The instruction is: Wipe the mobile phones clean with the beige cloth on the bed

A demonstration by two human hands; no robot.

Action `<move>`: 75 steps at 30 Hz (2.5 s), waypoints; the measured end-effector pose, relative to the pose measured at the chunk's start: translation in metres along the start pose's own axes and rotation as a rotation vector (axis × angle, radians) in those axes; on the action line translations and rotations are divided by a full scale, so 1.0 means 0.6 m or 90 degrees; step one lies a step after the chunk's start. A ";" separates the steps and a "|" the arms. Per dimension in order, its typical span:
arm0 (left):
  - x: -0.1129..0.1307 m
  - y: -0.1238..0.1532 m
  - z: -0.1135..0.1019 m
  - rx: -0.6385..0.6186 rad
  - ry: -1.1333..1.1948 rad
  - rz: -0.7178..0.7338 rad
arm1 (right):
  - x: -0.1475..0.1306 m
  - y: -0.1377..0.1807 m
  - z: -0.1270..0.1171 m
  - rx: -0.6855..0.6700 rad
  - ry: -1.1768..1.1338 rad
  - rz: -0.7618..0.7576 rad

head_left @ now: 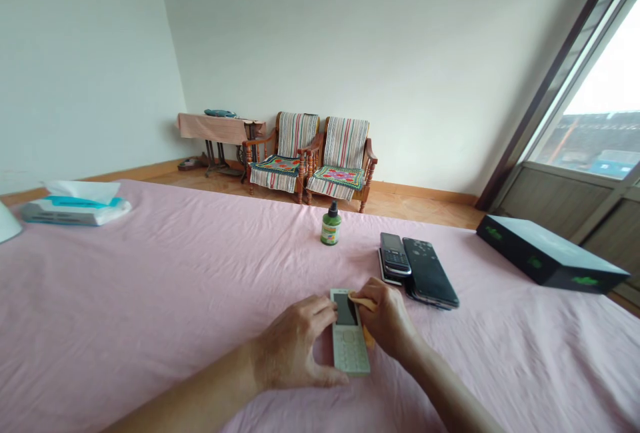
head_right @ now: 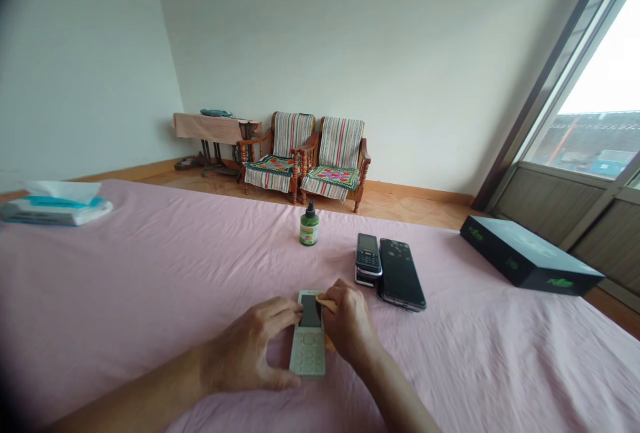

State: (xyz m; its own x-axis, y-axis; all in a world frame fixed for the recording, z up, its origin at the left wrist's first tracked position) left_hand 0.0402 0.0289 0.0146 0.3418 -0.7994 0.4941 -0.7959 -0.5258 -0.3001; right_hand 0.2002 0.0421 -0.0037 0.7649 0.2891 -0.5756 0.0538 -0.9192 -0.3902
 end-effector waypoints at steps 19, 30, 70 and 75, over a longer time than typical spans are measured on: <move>0.006 -0.001 -0.005 0.017 0.029 -0.026 | -0.053 -0.007 0.013 -0.042 0.090 -0.074; 0.010 -0.002 -0.007 0.009 0.019 -0.016 | -0.052 -0.007 0.009 -0.047 0.067 -0.089; -0.042 -0.003 0.011 -0.036 -0.007 -0.173 | -0.059 -0.005 0.011 -0.076 0.034 -0.105; -0.046 -0.001 0.011 -0.041 0.003 -0.166 | -0.056 -0.001 0.009 -0.068 0.050 -0.141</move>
State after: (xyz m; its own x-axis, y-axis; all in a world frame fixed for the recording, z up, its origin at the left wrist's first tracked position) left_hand 0.0346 0.0494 -0.0042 0.5369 -0.6383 0.5517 -0.7119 -0.6936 -0.1096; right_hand 0.1709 0.0346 0.0119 0.7747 0.4685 -0.4248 0.2902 -0.8602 -0.4194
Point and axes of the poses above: each hand's wrist, its own y-axis away from the middle knuckle, its own z-axis out of the palm, x = y × z, the point moved 5 cm from there along -y, towards the middle knuckle, and after that the axes turned 1 degree about y, right-handed, at the moved point
